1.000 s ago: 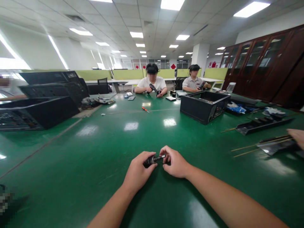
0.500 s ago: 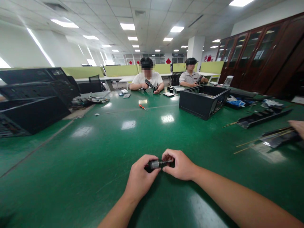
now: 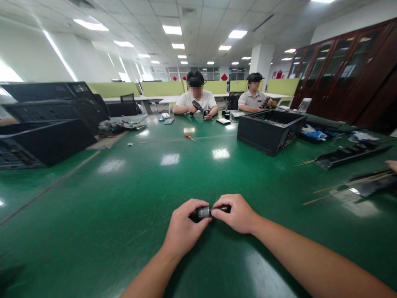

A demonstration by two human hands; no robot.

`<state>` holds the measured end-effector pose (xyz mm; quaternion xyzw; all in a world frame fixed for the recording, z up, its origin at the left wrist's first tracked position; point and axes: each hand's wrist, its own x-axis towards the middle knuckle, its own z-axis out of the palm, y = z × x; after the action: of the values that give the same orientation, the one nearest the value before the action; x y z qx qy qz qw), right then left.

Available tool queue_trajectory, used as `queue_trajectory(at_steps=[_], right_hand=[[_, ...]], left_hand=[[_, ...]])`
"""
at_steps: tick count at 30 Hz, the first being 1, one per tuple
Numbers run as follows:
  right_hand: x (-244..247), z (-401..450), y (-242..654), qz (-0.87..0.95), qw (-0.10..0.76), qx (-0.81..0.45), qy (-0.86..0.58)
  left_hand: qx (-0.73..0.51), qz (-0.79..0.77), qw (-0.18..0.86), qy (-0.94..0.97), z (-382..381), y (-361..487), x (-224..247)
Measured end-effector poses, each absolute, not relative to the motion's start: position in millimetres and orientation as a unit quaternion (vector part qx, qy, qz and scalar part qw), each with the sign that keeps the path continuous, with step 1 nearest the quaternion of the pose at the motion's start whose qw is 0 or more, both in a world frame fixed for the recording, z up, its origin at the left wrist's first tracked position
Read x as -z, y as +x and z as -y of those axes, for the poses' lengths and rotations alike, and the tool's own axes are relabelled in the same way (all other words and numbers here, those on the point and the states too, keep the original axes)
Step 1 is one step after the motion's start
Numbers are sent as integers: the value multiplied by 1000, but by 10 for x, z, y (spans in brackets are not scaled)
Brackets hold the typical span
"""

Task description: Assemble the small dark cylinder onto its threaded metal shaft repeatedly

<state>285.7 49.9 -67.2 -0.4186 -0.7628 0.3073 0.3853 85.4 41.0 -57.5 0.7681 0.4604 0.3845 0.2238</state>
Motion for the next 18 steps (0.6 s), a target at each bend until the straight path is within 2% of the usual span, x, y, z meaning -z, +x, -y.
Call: queue_trajectory(at_steps=[18], right_hand=[[652, -490, 2858, 780, 381, -288, -404]], left_hand=[[-393, -458, 209, 770, -405, 849, 584]])
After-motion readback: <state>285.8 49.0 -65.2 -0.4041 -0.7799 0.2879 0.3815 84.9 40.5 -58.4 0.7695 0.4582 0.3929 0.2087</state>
